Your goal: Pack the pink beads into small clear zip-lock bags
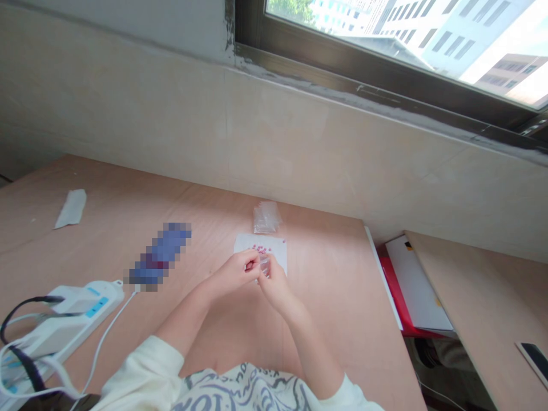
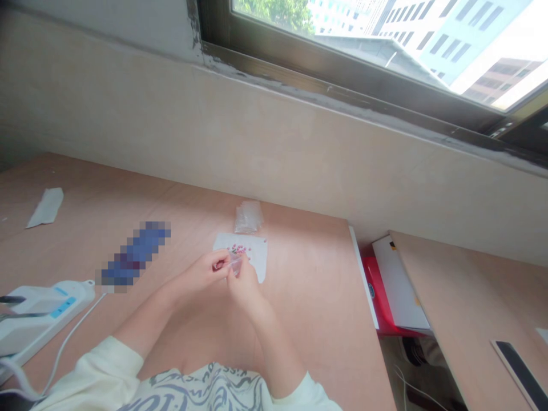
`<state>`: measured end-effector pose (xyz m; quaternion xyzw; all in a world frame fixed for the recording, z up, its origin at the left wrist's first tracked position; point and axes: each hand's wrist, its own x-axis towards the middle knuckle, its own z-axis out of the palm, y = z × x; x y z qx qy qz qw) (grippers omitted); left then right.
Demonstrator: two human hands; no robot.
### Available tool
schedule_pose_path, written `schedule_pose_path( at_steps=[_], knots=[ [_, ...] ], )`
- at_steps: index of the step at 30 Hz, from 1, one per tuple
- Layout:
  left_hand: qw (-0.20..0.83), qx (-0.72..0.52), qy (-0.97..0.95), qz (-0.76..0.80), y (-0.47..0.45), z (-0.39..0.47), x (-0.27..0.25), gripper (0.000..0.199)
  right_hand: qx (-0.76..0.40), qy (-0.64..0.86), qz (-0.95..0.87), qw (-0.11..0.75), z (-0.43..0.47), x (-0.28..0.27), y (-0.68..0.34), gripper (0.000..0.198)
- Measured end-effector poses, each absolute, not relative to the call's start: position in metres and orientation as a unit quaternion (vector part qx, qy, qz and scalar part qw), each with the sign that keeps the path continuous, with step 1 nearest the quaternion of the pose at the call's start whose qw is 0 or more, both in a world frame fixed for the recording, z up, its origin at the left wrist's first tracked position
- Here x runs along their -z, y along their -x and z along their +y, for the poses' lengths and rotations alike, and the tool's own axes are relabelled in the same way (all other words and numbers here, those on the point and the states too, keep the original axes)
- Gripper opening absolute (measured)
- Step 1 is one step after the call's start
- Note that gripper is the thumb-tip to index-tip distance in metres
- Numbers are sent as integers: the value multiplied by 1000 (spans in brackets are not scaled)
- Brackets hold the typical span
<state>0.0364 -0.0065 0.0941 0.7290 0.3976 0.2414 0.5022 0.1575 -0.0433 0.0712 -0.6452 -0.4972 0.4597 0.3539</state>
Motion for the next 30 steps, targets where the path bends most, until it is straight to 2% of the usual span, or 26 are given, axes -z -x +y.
schedule_pose_path(
  at_steps=[3, 7, 9, 13, 18, 23, 30],
  knots=[
    [541, -226, -714, 382, -27, -7, -101, 16, -495, 640, -438, 390, -42, -66, -160, 25],
    [624, -174, -637, 419, 2, -4, -93, 22, -538, 609, -396, 427, -42, -69, -167, 18],
    [647, -162, -596, 448, 14, -5, -81, 28, -574, 573, -393, 432, -42, -69, -166, 15],
    [730, -136, -533, 406, 21, -13, -59, 33, -631, 536, -378, 415, -40, -60, -154, 15],
    [711, -233, -490, 447, 21, -15, -43, 31, -576, 600, -337, 441, -36, -38, -150, 21],
    [674, -273, -468, 503, 25, -8, -25, 33, -478, 636, -418, 439, -37, -24, -156, 18],
    [680, -287, -439, 513, 25, -10, -32, 33, -472, 645, -441, 408, -34, -9, -153, 18]
  ],
)
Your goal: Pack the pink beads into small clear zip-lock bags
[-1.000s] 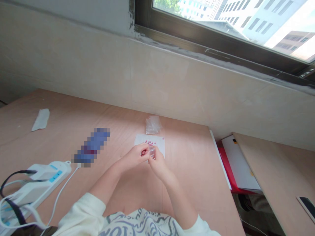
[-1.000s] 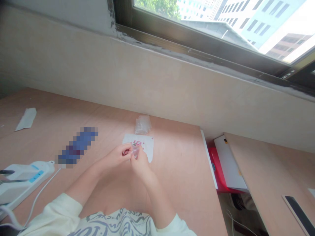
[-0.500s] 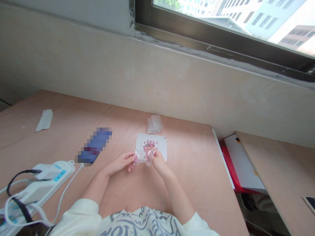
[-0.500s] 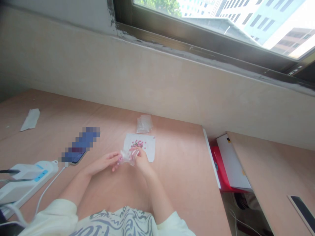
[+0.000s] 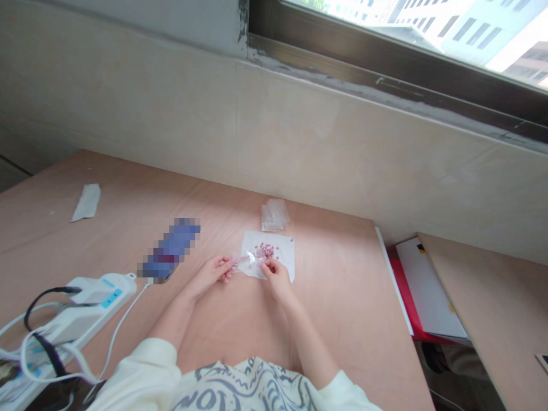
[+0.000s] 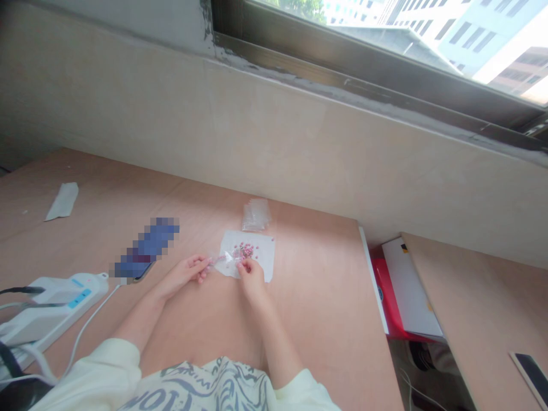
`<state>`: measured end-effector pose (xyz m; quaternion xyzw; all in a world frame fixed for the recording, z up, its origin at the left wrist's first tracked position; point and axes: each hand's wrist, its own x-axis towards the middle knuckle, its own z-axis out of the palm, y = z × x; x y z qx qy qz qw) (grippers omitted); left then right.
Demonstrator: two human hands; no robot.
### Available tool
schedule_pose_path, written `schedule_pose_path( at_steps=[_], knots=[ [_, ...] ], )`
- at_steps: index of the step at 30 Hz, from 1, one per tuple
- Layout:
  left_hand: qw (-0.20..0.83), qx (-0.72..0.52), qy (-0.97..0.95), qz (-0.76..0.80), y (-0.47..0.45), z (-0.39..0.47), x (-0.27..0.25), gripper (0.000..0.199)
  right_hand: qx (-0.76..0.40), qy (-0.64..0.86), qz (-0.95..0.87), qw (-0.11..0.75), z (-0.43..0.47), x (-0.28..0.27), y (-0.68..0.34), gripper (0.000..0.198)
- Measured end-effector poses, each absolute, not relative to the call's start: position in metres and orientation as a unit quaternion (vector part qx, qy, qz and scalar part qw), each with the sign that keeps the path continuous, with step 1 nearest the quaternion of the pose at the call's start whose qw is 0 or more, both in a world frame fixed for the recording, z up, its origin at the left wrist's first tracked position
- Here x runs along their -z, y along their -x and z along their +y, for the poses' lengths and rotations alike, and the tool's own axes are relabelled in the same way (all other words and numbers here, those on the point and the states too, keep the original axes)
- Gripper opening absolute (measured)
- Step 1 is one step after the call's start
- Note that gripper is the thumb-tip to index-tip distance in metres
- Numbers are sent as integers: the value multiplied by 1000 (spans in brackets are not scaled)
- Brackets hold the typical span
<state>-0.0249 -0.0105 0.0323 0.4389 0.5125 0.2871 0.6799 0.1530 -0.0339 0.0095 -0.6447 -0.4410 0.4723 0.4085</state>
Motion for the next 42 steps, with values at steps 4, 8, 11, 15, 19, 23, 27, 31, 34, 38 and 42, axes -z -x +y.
schedule_pose_path(
  at_steps=[4, 8, 11, 15, 19, 23, 27, 31, 34, 38, 42],
  knots=[
    [689, -260, -450, 506, 26, -11, -38, 32, -497, 636, -430, 405, -33, -8, -158, 20],
    [666, -284, -474, 502, 25, -8, -36, 31, -515, 637, -417, 395, -33, -10, -161, 23],
    [645, -286, -492, 510, 21, -4, -39, 30, -522, 640, -405, 392, -33, -12, -161, 25],
    [630, -271, -518, 512, 15, 1, -50, 28, -527, 643, -393, 393, -33, -13, -160, 25],
    [620, -275, -532, 507, 9, 5, -55, 25, -534, 639, -388, 396, -32, -14, -161, 25],
    [604, -285, -548, 503, 2, 8, -56, 23, -545, 639, -367, 400, -32, -15, -160, 27],
    [601, -288, -550, 504, -3, 9, -58, 23, -558, 635, -350, 403, -33, -16, -160, 26],
    [606, -295, -548, 495, -5, 10, -55, 22, -546, 639, -365, 401, -31, -18, -161, 25],
    [608, -295, -549, 491, -3, 10, -54, 22, -526, 649, -368, 409, -33, -19, -161, 22],
    [616, -296, -535, 496, 1, 9, -58, 21, -399, 699, -404, 434, -59, -23, -156, 18],
    [626, -311, -507, 504, 6, 7, -60, 21, -409, 645, -552, 336, -106, -28, -145, 23]
  ],
)
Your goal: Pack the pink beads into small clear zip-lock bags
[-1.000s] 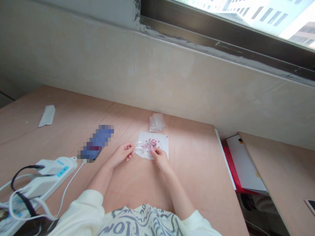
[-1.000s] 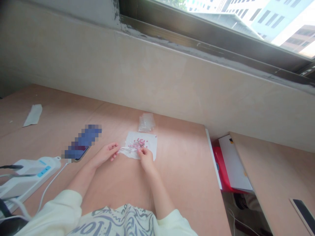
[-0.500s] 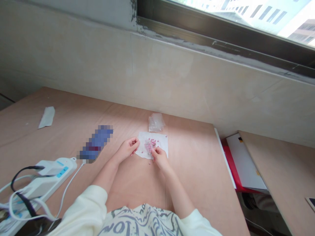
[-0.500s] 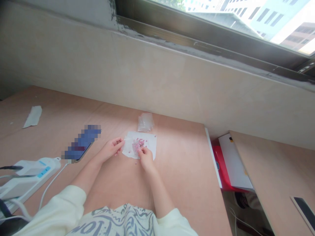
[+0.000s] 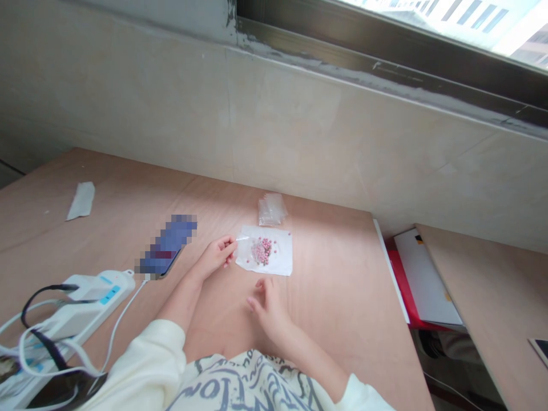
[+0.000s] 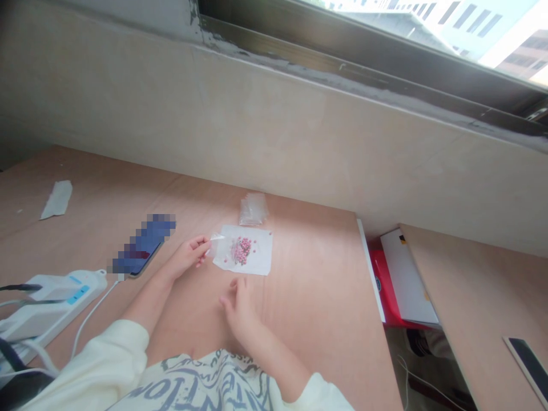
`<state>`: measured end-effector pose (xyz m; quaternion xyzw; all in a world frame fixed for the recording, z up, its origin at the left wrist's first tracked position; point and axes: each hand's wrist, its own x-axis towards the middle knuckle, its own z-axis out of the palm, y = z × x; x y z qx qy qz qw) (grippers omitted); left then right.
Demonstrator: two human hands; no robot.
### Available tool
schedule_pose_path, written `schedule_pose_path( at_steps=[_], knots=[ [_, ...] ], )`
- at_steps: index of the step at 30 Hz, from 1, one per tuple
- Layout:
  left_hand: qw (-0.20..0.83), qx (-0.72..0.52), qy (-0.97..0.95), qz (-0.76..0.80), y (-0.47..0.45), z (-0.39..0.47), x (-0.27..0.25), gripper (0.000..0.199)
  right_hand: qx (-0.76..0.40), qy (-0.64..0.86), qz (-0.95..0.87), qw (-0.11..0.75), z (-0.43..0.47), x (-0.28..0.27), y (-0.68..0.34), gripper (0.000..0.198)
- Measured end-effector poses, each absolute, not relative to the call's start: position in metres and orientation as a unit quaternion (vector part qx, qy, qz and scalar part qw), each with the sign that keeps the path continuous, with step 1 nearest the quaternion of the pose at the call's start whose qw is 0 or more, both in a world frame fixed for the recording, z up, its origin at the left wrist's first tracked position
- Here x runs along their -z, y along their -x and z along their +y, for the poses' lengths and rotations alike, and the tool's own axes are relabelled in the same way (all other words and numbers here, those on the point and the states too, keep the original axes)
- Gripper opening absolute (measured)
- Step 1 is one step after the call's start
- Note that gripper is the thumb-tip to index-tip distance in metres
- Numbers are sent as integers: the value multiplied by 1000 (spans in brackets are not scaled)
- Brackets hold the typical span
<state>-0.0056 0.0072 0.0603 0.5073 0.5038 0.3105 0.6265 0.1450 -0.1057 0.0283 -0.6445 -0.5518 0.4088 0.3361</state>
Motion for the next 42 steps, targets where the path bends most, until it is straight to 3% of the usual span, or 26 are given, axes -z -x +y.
schedule_pose_path(
  at_steps=[3, 9, 14, 18, 26, 29, 35, 39, 42],
  knots=[
    [634, -326, -495, 497, 8, 6, -58, 22, -414, 619, -609, 274, -130, -30, -141, 21],
    [646, -333, -483, 489, 10, 6, -55, 22, -393, 607, -644, 249, -139, -25, -143, 16],
    [653, -343, -479, 476, 13, 5, -55, 22, -387, 618, -621, 288, -126, -27, -147, 12],
    [666, -343, -479, 457, 13, 4, -52, 22, -297, 679, -575, 347, -85, -28, -165, 9],
    [682, -355, -475, 428, 14, 2, -47, 21, -245, 736, -508, 374, -43, -16, -180, 8],
    [682, -361, -476, 422, 13, 0, -48, 22, -288, 719, -462, 431, -45, -21, -174, 14],
    [677, -298, -533, 410, 2, -7, -53, 22, -509, 626, -333, 488, -32, -41, -168, 27],
    [675, -229, -570, 409, 2, -8, -54, 22, -488, 623, -341, 508, -27, -53, -177, 21],
    [660, -259, -555, 436, 4, -6, -58, 24, -443, 644, -398, 480, -32, -60, -182, 15]
  ],
)
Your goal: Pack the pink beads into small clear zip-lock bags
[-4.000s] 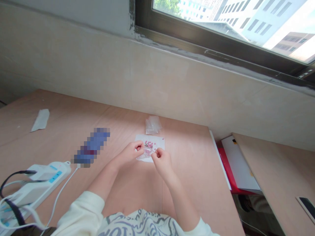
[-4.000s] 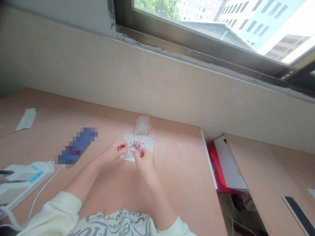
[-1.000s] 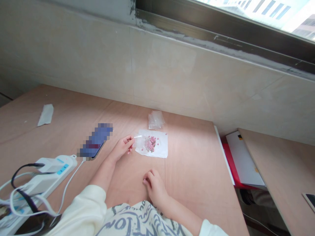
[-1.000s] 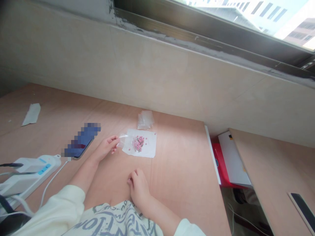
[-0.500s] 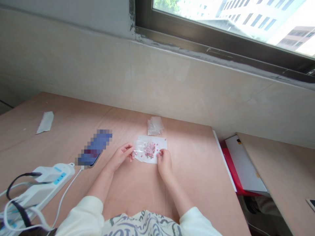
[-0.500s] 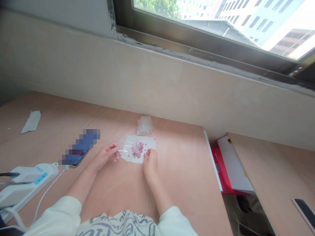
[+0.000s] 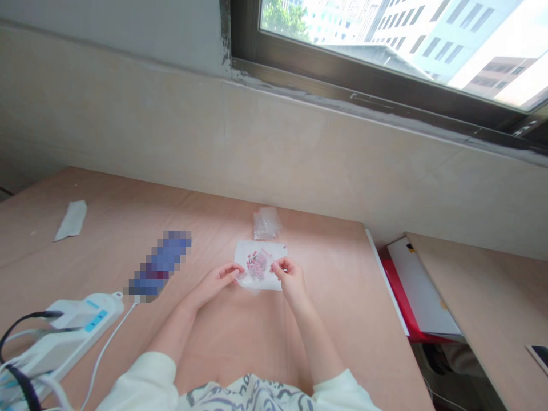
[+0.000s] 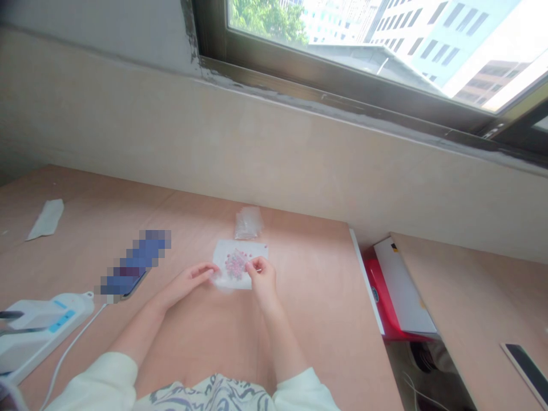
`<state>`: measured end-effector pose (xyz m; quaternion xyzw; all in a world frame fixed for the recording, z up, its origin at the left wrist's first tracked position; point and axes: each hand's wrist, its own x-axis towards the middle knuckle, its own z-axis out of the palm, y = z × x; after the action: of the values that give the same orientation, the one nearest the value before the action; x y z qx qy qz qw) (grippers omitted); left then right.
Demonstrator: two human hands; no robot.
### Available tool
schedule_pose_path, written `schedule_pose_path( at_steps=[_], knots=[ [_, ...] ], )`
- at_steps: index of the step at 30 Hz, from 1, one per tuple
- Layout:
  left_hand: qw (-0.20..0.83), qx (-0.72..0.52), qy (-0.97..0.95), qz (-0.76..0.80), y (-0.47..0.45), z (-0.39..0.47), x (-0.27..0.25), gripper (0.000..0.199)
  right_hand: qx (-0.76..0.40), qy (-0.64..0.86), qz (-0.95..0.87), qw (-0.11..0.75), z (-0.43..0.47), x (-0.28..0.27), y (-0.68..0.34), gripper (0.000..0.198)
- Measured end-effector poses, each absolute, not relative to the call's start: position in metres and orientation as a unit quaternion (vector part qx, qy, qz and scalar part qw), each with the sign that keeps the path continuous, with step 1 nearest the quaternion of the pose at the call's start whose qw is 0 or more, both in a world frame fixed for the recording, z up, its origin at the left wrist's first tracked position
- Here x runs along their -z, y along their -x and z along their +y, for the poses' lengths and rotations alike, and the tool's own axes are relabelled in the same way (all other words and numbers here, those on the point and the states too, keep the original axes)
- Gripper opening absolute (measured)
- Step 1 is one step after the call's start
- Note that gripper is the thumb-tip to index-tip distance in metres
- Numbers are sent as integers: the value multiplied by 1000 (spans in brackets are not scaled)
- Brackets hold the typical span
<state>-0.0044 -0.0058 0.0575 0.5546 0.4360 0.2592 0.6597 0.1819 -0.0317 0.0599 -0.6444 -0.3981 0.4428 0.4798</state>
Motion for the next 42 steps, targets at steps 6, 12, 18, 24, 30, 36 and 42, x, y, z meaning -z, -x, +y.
schedule_pose_path(
  at_steps=[6, 12, 18, 24, 30, 36, 42],
  knots=[
    [638, -255, -590, 424, -7, 0, -69, 27, -393, 663, -495, 402, -39, -63, -177, 13],
    [606, -255, -611, 440, -13, 2, -70, 27, -462, 644, -445, 416, -41, -58, -177, 13],
    [604, -261, -601, 454, -9, 0, -72, 24, -467, 640, -426, 437, -43, -56, -180, 5],
    [569, -258, -637, 452, -6, 3, -70, 22, -449, 652, -435, 430, -43, -58, -177, 6],
    [574, -253, -637, 448, -7, 1, -68, 22, -474, 623, -445, 434, -44, -55, -171, 10],
    [602, -237, -642, 411, -15, -4, -67, 22, -434, 641, -457, 438, -43, -56, -164, 5],
    [562, -258, -654, 434, -21, 0, -71, 23, -511, 596, -425, 450, -36, -58, -160, 15]
  ],
)
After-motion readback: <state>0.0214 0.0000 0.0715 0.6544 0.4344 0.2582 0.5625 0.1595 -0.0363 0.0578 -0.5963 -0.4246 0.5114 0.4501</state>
